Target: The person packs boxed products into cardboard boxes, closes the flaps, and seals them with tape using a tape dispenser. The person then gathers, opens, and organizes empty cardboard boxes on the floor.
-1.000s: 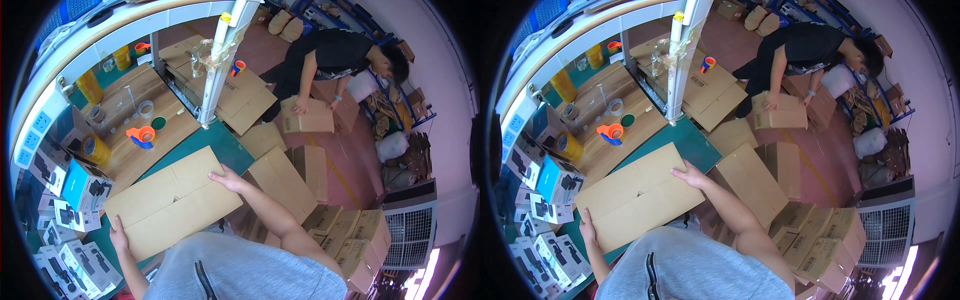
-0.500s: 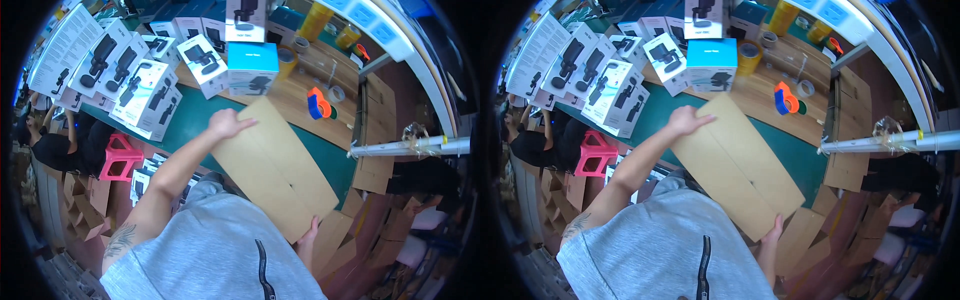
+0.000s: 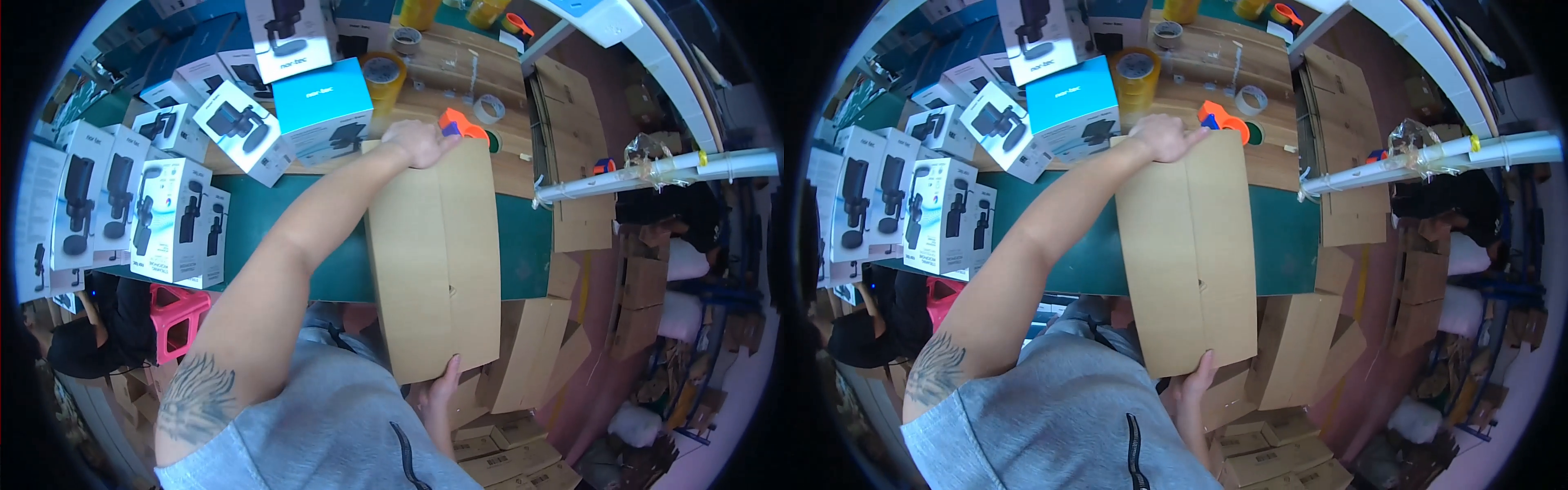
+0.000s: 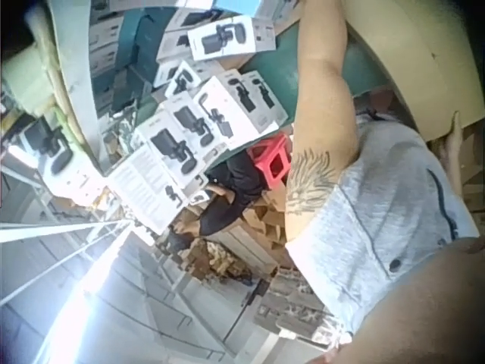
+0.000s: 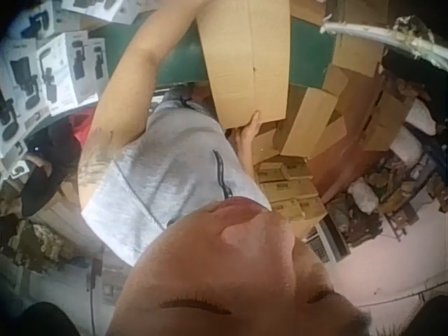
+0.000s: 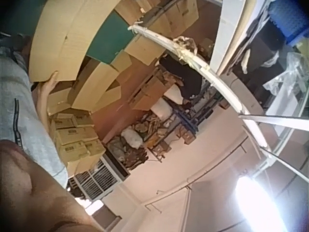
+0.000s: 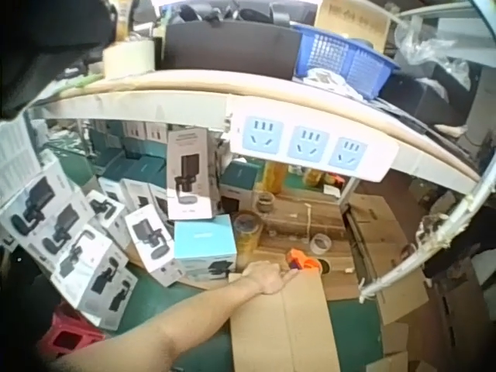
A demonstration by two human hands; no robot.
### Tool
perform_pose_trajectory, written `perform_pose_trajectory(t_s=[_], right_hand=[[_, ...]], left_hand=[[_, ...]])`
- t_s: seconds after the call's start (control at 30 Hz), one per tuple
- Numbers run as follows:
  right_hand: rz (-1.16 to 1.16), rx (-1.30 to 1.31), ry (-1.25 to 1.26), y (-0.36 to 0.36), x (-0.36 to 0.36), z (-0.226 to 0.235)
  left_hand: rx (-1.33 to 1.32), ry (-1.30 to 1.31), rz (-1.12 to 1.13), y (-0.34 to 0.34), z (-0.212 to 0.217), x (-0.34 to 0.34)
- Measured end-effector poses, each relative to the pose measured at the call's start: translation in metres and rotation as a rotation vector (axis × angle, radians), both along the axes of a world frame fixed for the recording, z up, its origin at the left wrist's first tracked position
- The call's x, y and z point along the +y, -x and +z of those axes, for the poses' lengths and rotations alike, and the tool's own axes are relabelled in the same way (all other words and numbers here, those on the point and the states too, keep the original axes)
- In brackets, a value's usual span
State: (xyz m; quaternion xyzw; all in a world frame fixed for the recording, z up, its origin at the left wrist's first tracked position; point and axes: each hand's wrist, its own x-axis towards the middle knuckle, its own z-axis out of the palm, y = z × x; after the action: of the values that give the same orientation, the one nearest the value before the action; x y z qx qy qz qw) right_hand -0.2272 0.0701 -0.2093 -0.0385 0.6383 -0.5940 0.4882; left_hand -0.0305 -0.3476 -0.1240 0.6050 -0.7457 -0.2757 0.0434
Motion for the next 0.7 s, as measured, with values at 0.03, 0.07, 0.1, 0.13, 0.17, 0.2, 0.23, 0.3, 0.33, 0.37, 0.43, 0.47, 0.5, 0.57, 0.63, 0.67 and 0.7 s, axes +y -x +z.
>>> perform_pose_trajectory(t_s=[0.03,0.07,0.1,0.13,0.17,0.2,0.23,0.3,0.33,0.37,0.43,0.47,0.5,0.57,0.63,0.67,0.7], right_hand=[[0.106,0.123,-0.029,0.011,-0.003,0.007],[0.112,0.124,-0.045,0.030,-0.001,0.007],[0.071,0.225,-0.097,0.058,0.002,0.004],[0.033,0.326,-0.144,0.087,0.001,-0.002],[-0.002,0.517,0.003,0.105,-0.020,0.008],[-0.270,0.539,0.068,0.113,-0.042,0.012],[-0.197,0.757,0.137,0.111,-0.077,0.033],[0.097,0.876,0.309,0.112,-0.148,0.061],[0.309,0.769,0.410,0.111,-0.189,0.064],[0.472,0.694,0.573,0.105,-0.232,0.057],[0.627,0.524,0.612,0.096,-0.322,0.032],[0.652,0.456,0.581,0.087,-0.364,0.022],[0.742,0.366,0.622,0.080,-0.407,0.010],[0.960,0.392,0.603,0.063,-0.479,-0.021],[1.166,0.475,0.411,0.037,-0.523,-0.048],[1.181,0.449,0.412,0.028,-0.532,-0.051],[1.295,0.717,0.223,0.022,-0.537,-0.054]], left_hand=[[0.005,-0.025,0.000,-0.002,-0.001,-0.003],[-0.002,0.011,0.002,-0.004,-0.006,-0.002],[-0.001,-0.004,0.012,-0.004,-0.009,-0.002],[-0.034,-0.065,0.001,-0.003,-0.001,-0.004],[-0.063,-0.122,-0.006,-0.002,0.003,-0.006],[-0.059,-0.127,0.015,-0.003,0.003,-0.008],[-0.036,-0.124,-0.007,-0.002,0.004,-0.007],[-0.018,-0.119,-0.003,-0.007,0.001,-0.001],[-0.039,-0.127,0.020,-0.011,0.000,0.002],[-0.057,-0.136,0.034,-0.011,-0.002,0.004],[-0.067,-0.119,0.065,-0.004,-0.004,0.005],[-0.074,-0.109,0.080,0.000,-0.006,0.005],[-0.091,-0.105,0.090,0.006,-0.005,0.004],[-0.065,0.014,0.122,0.011,-0.002,0.006],[-0.090,0.055,0.180,0.009,-0.013,0.010],[-0.072,0.129,0.246,0.008,-0.016,0.011],[-0.053,0.206,0.304,0.006,-0.019,0.013]])
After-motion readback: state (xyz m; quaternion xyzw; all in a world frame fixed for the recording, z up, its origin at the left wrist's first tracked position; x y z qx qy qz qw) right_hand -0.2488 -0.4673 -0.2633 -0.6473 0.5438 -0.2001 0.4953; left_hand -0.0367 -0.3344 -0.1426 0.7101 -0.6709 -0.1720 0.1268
